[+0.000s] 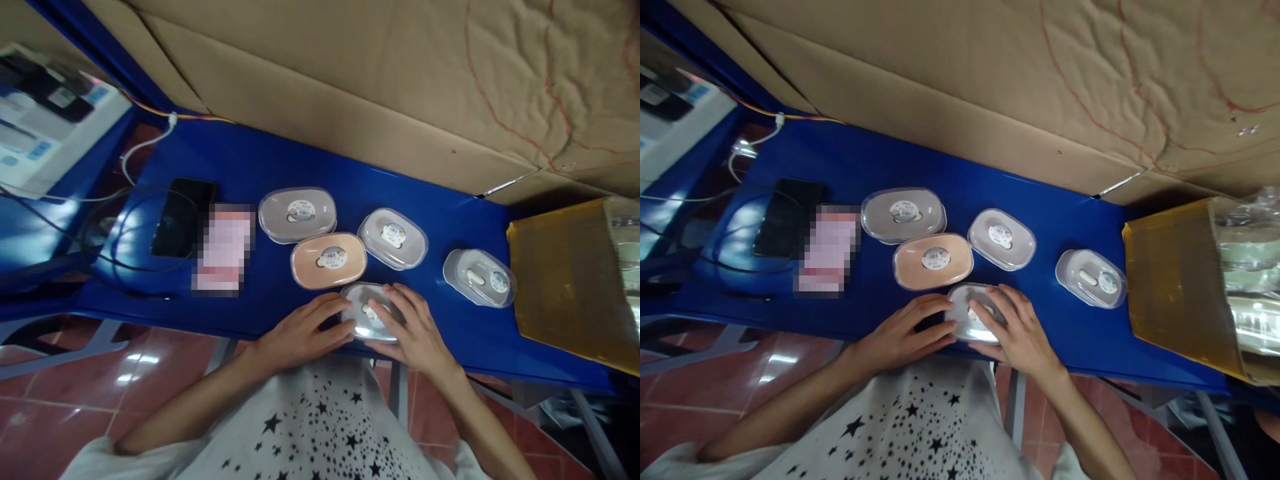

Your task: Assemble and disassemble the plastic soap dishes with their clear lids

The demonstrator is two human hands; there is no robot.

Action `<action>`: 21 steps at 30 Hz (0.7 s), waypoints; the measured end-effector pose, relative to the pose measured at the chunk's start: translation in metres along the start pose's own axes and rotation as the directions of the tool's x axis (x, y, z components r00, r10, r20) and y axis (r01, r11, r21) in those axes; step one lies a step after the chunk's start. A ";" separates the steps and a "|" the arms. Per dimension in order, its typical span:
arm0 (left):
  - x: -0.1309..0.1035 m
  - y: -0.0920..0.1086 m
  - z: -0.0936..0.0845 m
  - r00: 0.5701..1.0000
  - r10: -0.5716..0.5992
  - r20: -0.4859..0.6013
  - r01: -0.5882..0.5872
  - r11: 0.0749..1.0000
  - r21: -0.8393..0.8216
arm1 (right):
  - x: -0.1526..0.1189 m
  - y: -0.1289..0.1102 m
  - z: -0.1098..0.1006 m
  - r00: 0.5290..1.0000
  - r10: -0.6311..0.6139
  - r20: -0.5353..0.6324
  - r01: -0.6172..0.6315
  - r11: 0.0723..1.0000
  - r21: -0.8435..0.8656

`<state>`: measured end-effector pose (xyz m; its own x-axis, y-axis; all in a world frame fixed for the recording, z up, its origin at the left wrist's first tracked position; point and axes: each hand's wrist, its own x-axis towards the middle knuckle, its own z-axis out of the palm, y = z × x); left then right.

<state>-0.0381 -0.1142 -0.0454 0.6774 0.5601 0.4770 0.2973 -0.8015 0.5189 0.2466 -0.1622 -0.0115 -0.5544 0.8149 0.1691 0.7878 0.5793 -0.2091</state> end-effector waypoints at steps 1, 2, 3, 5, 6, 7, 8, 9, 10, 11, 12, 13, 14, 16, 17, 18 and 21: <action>-0.001 0.000 0.000 1.000 0.000 0.012 0.000 1.000 0.007 | -0.001 0.000 0.003 1.000 0.003 -0.010 -0.003 1.000 -0.001; -0.001 0.000 0.001 1.000 -0.005 0.024 0.005 1.000 0.013 | -0.002 0.001 0.005 1.000 0.006 -0.017 -0.006 1.000 -0.001; -0.001 0.000 0.001 0.999 -0.012 0.034 0.012 1.000 0.016 | -0.004 0.001 0.008 1.000 0.005 -0.022 -0.005 1.000 -0.001; -0.001 0.001 0.002 0.999 -0.023 0.038 0.022 1.000 0.021 | -0.008 0.001 0.014 0.999 -0.008 -0.034 0.008 1.000 -0.008; -0.001 0.002 0.001 0.999 -0.023 0.039 0.022 0.999 0.029 | -0.011 0.000 0.016 0.999 -0.015 -0.043 0.014 1.000 -0.017; -0.001 0.002 -0.001 0.999 -0.017 0.037 0.015 0.999 0.041 | -0.014 -0.001 0.017 0.998 -0.021 -0.054 0.019 0.999 -0.028; 0.000 0.003 -0.004 1.000 -0.001 0.028 -0.001 0.998 0.058 | -0.018 -0.001 0.018 0.998 -0.023 -0.064 0.021 0.999 -0.040; 0.000 0.004 -0.008 1.000 0.018 0.005 -0.019 0.997 0.077 | -0.021 -0.002 0.018 0.997 -0.020 -0.070 0.016 0.998 -0.054; 0.001 0.003 -0.013 0.999 0.029 -0.026 -0.026 0.994 0.102 | -0.025 -0.003 0.018 0.997 -0.007 -0.072 0.002 0.997 -0.072; 0.002 0.003 -0.018 0.998 0.025 -0.063 -0.016 0.991 0.132 | -0.029 -0.003 0.017 0.997 0.013 -0.076 -0.020 0.995 -0.093; 0.003 0.001 -0.024 0.994 0.006 -0.105 0.012 0.986 0.168 | -0.034 -0.002 0.016 0.995 0.040 -0.086 -0.050 0.992 -0.117; 0.004 -0.001 -0.028 0.990 -0.031 -0.138 0.059 0.976 0.208 | -0.038 0.000 0.016 0.991 0.071 -0.109 -0.086 0.986 -0.142; 0.006 -0.005 -0.032 0.985 -0.081 -0.155 0.118 0.962 0.247 | -0.042 0.002 0.016 0.984 0.103 -0.145 -0.127 0.978 -0.164; 0.009 -0.012 -0.036 0.972 -0.185 -0.148 0.223 0.925 0.307 | -0.048 0.009 0.018 0.956 0.151 -0.252 -0.201 0.962 -0.186; 0.011 -0.015 -0.035 0.965 -0.224 -0.134 0.256 0.911 0.322 | -0.049 0.014 0.019 0.939 0.167 -0.302 -0.230 0.955 -0.187; 0.012 -0.017 -0.035 0.960 -0.253 -0.117 0.278 0.903 0.328 | -0.049 0.018 0.021 0.922 0.184 -0.341 -0.257 0.949 -0.183; 0.014 -0.018 -0.031 0.953 -0.284 -0.108 0.304 0.903 0.303 | -0.042 0.029 0.020 0.883 0.267 -0.386 -0.350 0.922 -0.163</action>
<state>-0.0547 -0.0849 -0.0263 0.4881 0.7839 0.3836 0.6782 -0.6174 0.3986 0.2870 -0.1790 -0.0443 -0.1760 0.8674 0.4654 0.9645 0.2465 -0.0946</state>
